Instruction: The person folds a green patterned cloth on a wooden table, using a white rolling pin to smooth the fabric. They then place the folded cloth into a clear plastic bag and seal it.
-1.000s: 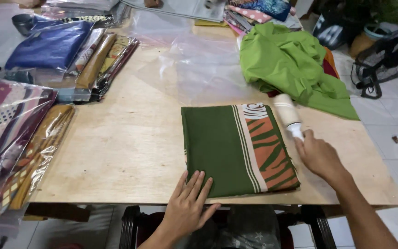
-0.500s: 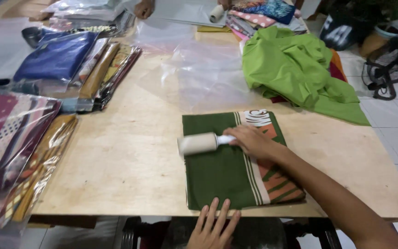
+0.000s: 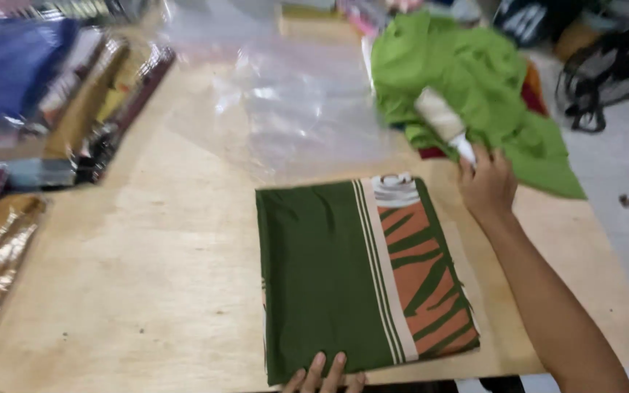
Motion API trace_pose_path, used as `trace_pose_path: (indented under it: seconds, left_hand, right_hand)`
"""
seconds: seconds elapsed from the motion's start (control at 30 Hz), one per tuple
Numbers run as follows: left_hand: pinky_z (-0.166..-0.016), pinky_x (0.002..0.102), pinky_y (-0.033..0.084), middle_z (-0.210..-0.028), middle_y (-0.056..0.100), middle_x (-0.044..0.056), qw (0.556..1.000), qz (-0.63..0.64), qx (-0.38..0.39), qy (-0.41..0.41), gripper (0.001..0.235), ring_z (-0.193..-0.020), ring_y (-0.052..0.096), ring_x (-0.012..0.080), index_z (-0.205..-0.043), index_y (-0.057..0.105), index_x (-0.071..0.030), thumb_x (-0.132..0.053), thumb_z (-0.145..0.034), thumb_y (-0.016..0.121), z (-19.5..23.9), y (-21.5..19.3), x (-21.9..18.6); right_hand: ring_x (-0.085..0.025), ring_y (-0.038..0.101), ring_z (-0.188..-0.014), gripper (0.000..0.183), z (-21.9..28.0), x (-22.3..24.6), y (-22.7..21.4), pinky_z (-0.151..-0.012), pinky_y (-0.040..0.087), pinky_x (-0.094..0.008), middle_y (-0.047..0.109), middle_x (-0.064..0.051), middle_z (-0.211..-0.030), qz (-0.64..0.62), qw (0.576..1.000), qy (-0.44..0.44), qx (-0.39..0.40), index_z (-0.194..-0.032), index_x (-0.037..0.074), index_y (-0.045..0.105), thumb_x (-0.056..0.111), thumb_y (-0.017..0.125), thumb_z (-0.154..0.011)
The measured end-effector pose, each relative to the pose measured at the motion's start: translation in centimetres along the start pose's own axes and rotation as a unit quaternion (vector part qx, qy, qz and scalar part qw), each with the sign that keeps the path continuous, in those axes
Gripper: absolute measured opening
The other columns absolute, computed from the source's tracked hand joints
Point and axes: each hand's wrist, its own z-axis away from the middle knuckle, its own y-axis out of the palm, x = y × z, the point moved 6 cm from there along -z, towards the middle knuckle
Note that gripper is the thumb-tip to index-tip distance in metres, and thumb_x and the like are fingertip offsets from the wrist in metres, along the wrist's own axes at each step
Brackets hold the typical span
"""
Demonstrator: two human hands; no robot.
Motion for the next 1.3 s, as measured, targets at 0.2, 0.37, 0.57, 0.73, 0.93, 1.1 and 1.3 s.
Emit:
trace_pose_path:
  seconds: [0.2,0.37,0.57,0.73,0.93,1.1,1.3]
  left_hand:
    - [-0.061,0.042,0.052,-0.111,0.075,-0.007,0.824,0.332,0.457,-0.046,0.032,-0.080,0.070,0.0201,-0.124,0.072,-0.028,-0.042,-0.100,0.057,-2.4,0.3,7.3]
    - [-0.077,0.038,0.058,-0.108,0.077,0.008,0.901,0.304,0.302,-0.071,0.035,-0.088,0.073,0.0211,-0.119,0.064,-0.010,-0.020,-0.088,0.076,-17.5,1.1,15.0]
    - [-0.083,0.056,0.053,-0.120,0.063,0.023,0.931,0.187,0.290,-0.117,0.054,-0.106,0.063,0.0502,-0.148,0.052,-0.007,-0.028,-0.099,0.065,-19.6,12.6,20.1]
    - [-0.087,0.061,0.056,-0.120,0.060,0.018,0.852,0.160,0.460,-0.193,0.057,-0.113,0.061,0.0535,-0.142,0.052,-0.018,-0.031,-0.092,0.076,-15.3,20.9,22.4]
    - [-0.099,0.052,0.054,-0.111,0.067,0.014,0.798,0.174,0.532,-0.223,0.046,-0.114,0.067,0.0439,-0.112,0.074,-0.020,-0.040,-0.074,0.089,-14.5,27.5,25.6]
    - [-0.089,0.052,0.059,-0.093,0.075,0.013,0.834,0.145,0.504,-0.170,0.024,-0.101,0.072,0.0400,-0.092,0.079,-0.018,-0.037,-0.077,0.082,-16.9,28.6,26.5]
    - [-0.073,0.055,0.059,-0.093,0.068,0.011,0.896,0.156,0.408,-0.077,0.018,-0.088,0.072,0.0433,-0.102,0.062,-0.013,-0.017,-0.088,0.073,-23.5,10.9,21.3]
  right_hand:
    - [-0.044,0.058,-0.092,0.041,0.2,0.4,-0.9,-0.069,0.045,-0.054,0.059,-0.023,-0.106,-0.026,1.000,0.003,0.006,-0.134,0.000,0.063,0.027,0.069,-0.104]
    - [-0.045,0.057,-0.099,0.045,0.4,0.6,-0.7,-0.072,0.043,-0.056,0.060,-0.022,-0.114,-0.016,1.000,0.005,0.021,-0.139,0.003,0.059,0.031,0.069,-0.104]
    - [-0.039,0.056,-0.093,0.058,0.2,2.8,-3.5,-0.074,0.043,-0.053,0.055,-0.014,-0.108,0.030,0.990,-0.031,-0.133,-0.125,0.009,0.067,0.048,0.076,-0.083]
    - [-0.042,0.065,-0.104,0.022,0.4,10.6,-5.7,-0.091,0.047,-0.050,0.069,-0.017,-0.112,-0.286,0.942,-0.172,-0.029,-0.110,0.007,0.073,0.024,0.066,-0.098]
    - [-0.046,0.057,-0.125,0.043,-0.7,10.7,0.5,-0.101,0.042,-0.063,0.066,-0.015,-0.131,-0.255,0.927,-0.071,0.264,-0.133,0.021,0.068,0.039,0.068,-0.095]
    - [-0.040,0.065,-0.113,0.025,-2.5,9.0,-0.9,-0.092,0.048,-0.061,0.071,-0.006,-0.117,-0.215,0.946,-0.078,0.228,-0.111,0.024,0.075,0.037,0.074,-0.090]
    - [-0.036,0.068,-0.103,0.014,2.3,8.1,-13.8,-0.089,0.047,-0.047,0.074,-0.009,-0.098,-0.270,0.940,-0.150,0.145,-0.103,0.017,0.072,0.027,0.075,-0.093]
